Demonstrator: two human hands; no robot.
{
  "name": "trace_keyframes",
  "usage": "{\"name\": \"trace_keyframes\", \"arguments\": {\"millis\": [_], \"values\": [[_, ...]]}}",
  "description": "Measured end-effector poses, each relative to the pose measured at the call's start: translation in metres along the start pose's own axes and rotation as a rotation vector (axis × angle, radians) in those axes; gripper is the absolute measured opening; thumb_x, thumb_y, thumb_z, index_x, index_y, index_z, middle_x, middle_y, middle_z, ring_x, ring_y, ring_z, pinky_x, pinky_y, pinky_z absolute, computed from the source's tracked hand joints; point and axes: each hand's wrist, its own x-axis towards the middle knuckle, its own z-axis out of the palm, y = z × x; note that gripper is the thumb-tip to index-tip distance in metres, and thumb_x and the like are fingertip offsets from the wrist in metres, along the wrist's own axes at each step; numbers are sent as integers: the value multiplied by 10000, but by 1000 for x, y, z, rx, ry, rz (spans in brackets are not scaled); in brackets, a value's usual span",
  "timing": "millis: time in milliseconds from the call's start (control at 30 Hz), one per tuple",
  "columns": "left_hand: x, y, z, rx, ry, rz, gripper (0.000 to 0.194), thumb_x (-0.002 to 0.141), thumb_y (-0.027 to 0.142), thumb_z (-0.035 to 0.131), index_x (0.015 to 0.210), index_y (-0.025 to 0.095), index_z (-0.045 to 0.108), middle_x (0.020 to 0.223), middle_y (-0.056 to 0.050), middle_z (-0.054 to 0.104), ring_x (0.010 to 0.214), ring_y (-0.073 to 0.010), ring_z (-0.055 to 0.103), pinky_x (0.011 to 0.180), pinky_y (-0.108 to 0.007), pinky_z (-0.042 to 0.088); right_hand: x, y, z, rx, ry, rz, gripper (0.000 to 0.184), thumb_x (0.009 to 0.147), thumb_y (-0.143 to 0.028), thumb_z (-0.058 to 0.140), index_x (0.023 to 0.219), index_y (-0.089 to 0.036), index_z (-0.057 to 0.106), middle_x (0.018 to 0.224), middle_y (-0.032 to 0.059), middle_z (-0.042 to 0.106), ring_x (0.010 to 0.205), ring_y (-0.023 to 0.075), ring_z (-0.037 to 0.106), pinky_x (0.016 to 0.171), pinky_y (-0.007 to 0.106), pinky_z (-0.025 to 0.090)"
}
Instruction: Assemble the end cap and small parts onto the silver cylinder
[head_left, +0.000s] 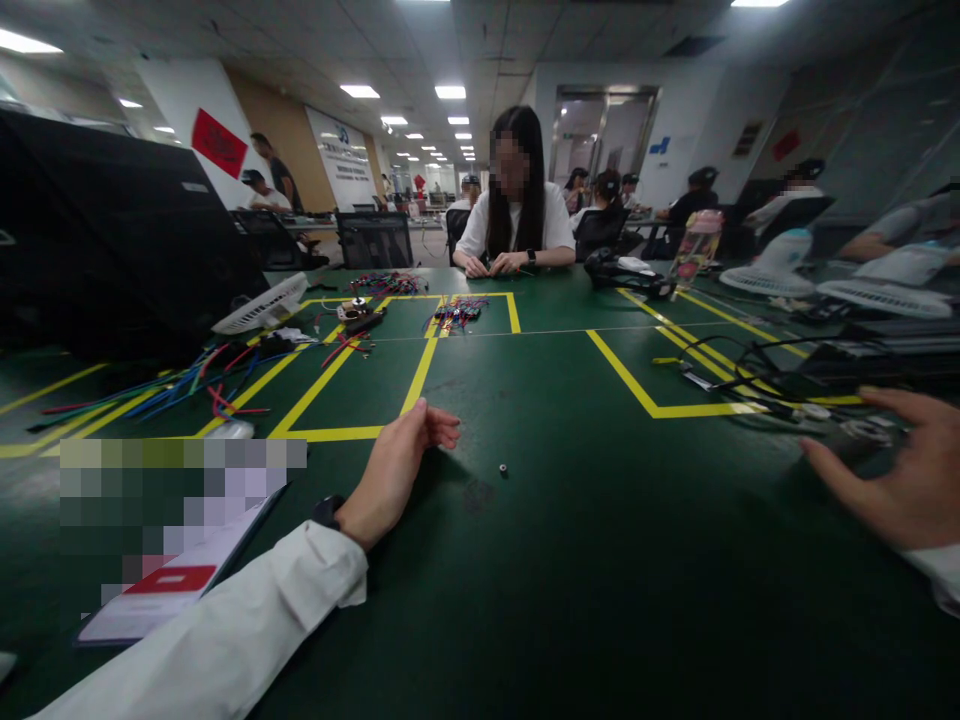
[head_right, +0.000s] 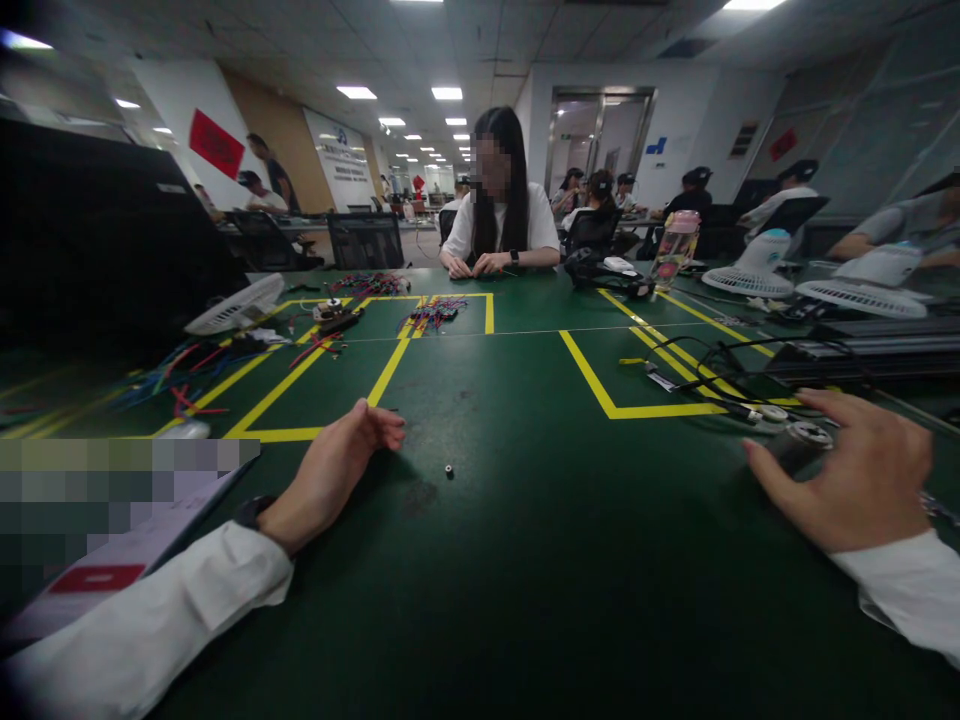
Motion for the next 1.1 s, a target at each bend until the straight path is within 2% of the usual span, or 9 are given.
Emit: {"name": "trace_keyframes", "arguments": {"millis": [33,67,167,300,433,567,733,933,1100], "values": [[0,0,0,17,-1,6,412,870,457,425,817,133,673,773,-69,661,695,-173,595,712,-316,458,7,-26,-3,17,35,-21,560,707,-492,604,1189,-239,468,1128,176,542,1094,371,491,896,523,357],[0,0,1,31,-5,12,416,871,459,421,820,132,674,775,-71,662,697,-175,596,712,-316,458,13,-53,-5,105,-61,-81,491,744,-414,589,1187,-239,470,1149,149,546,1108,326,495,950,495,344],[0,-1,0,37,-18,19,422,875,459,414,820,132,673,775,-70,662,692,-173,595,708,-314,457,24,-129,-1,448,-313,-252,324,781,-314,564,1097,-248,544,1066,67,593,1014,222,549,890,417,426],[0,-1,-1,25,-18,19,416,880,453,417,826,129,672,778,-66,660,690,-163,594,708,-305,454,36,-209,12,730,-489,-353,228,832,-259,504,1037,-215,594,1004,59,611,945,172,548,838,367,447],[0,0,-1,29,-13,18,420,867,462,428,809,126,673,758,-68,661,677,-168,596,703,-309,458,52,-263,24,818,-550,-408,283,827,-300,523,1072,-184,605,975,81,607,900,178,534,812,367,436],[0,2,0,33,-11,17,414,858,462,434,793,131,674,740,-62,655,672,-171,591,701,-311,459,61,-285,32,803,-604,-394,222,814,-327,542,942,-189,659,917,74,582,841,162,527,759,338,428],[-1,3,0,11,-17,19,413,873,448,416,791,132,669,721,-57,645,673,-166,587,696,-304,457,57,-252,22,780,-565,-358,163,822,-287,510,859,-185,631,867,55,580,795,139,524,727,306,422],[-1,0,0,39,-27,51,417,882,442,412,795,126,670,723,-58,642,669,-161,583,691,-299,451,68,-117,-10,178,-93,-220,201,722,-371,602,824,-201,635,961,68,629,983,241,531,891,444,328],[0,0,-1,53,-37,46,416,879,444,417,786,130,674,701,-53,642,664,-166,586,681,-304,450,51,1,-14,48,-340,194,336,695,-500,612,835,-201,676,806,118,655,586,133,554,545,335,349]]}}
